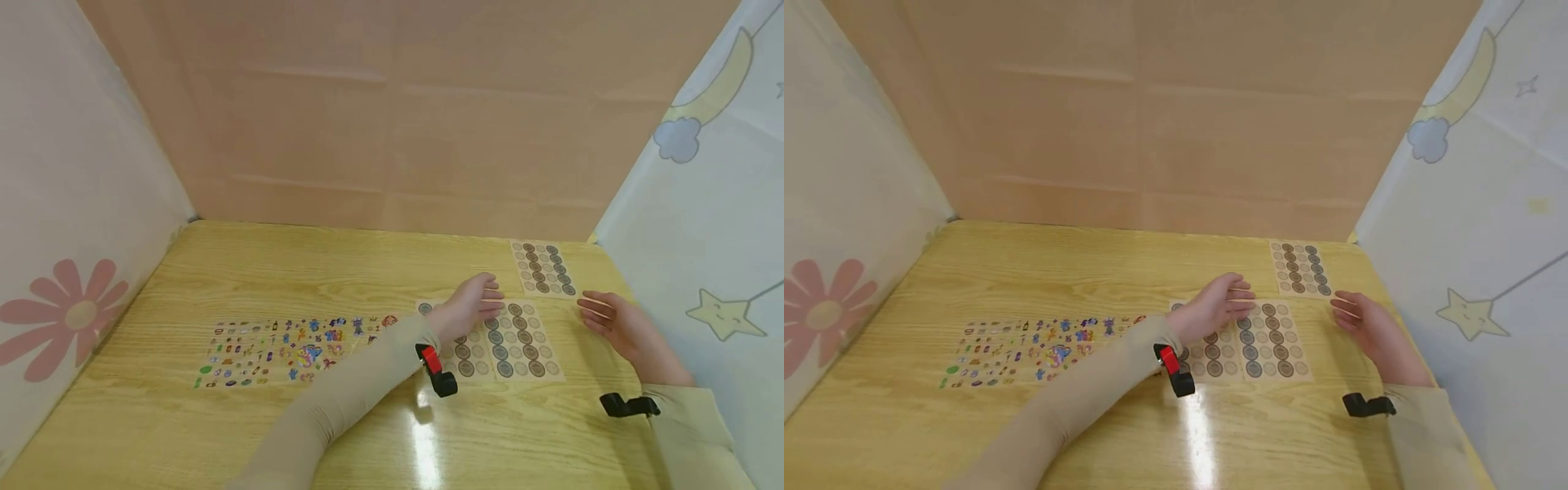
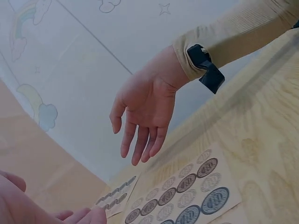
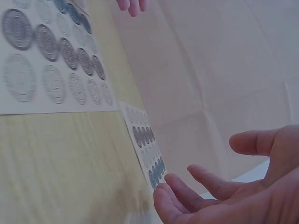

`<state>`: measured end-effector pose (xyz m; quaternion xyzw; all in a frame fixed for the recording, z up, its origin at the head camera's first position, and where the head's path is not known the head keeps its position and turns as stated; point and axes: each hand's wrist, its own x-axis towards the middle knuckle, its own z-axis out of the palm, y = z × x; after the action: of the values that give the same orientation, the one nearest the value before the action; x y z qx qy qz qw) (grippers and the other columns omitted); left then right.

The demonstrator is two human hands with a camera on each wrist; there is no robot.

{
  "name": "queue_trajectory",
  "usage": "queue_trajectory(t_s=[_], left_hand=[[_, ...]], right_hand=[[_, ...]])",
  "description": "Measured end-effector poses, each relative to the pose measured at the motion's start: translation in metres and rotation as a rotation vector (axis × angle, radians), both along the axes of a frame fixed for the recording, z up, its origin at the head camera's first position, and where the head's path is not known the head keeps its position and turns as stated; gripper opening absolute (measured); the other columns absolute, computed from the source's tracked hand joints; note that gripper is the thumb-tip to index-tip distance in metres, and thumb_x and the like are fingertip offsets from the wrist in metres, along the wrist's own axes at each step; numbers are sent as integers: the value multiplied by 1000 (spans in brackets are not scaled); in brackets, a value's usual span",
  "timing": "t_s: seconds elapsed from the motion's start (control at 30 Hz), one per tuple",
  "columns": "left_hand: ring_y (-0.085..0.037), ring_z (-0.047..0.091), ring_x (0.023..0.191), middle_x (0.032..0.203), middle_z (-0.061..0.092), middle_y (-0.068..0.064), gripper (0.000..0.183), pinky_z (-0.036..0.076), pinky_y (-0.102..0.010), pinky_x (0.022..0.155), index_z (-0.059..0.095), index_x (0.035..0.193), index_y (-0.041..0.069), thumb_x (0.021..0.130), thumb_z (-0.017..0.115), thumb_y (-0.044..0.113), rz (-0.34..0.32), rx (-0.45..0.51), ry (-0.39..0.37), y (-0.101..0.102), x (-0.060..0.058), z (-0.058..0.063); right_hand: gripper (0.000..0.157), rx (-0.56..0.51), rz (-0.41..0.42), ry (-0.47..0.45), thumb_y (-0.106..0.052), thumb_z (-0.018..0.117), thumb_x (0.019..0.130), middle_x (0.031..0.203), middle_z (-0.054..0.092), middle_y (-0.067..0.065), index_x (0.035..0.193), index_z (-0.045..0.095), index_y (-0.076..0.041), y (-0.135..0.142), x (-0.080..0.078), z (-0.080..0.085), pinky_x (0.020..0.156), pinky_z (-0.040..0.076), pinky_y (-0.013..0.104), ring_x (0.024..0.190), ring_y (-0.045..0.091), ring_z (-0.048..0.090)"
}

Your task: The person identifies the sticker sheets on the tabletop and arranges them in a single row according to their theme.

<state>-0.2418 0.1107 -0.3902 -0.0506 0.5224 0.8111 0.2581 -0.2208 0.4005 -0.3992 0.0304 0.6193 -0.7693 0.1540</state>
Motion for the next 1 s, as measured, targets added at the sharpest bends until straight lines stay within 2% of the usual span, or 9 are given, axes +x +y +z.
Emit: queue_trajectory(t_s=[0.17, 0.23, 0.33, 0.43, 0.5, 0.73, 1.0], left_hand=[[-43, 46, 123, 129, 50, -30, 53, 38, -47, 104, 44, 134, -11, 99, 44, 29, -35, 54, -10, 11, -23, 3], [-43, 44, 125, 131, 48, -30, 56, 37, -47, 106, 41, 135, -12, 99, 44, 30, -27, 68, -17, 14, -32, 0], [-42, 43, 126, 132, 47, -30, 60, 36, -46, 107, 38, 138, -11, 98, 45, 33, -9, 83, -52, 15, -44, -9], [-41, 43, 127, 134, 46, -29, 63, 35, -46, 107, 37, 139, -11, 96, 47, 35, 3, 99, -96, 15, -53, -19], [-40, 42, 127, 135, 46, -29, 65, 35, -46, 107, 36, 140, -10, 96, 47, 37, -4, 108, -116, 14, -57, -22], [-40, 38, 130, 138, 41, -31, 69, 32, -46, 109, 34, 142, -11, 96, 46, 40, -21, 140, -111, 19, -68, -17], [-40, 36, 132, 139, 40, -30, 74, 30, -45, 110, 36, 141, -9, 93, 50, 46, -15, 144, -132, 25, -78, -17]], right_hand=[[27, -51, -92, -43, -25, 44, 103, 94, 65, -3, 95, 69, -20, 1, -20, 7, 79, 53, 23, 88, 12, 62], [19, -64, -129, -64, -25, 49, 101, 96, 64, -2, 97, 66, -19, 0, -27, 9, 82, 52, 23, 89, 13, 61], [11, -85, -169, -106, -23, 52, 100, 110, 55, 0, 103, 61, -17, 1, -39, 9, 93, 47, 24, 93, 13, 59], [16, -37, -200, -135, -26, 55, 98, 120, 43, 1, 111, 53, -18, 2, -50, 6, 103, 37, 25, 100, 11, 53], [19, 9, -234, -146, -30, 56, 97, 121, 42, 1, 112, 53, -19, 4, -57, 5, 104, 35, 25, 103, 12, 49], [28, 85, -202, -184, -39, 48, 99, 122, 38, -1, 120, 42, -23, 9, -67, 9, 104, 28, 28, 111, 10, 39], [24, 74, -175, -196, -36, 51, 99, 125, 32, 2, 116, 39, -24, 0, -73, 16, 93, 38, 24, 107, 10, 40]])
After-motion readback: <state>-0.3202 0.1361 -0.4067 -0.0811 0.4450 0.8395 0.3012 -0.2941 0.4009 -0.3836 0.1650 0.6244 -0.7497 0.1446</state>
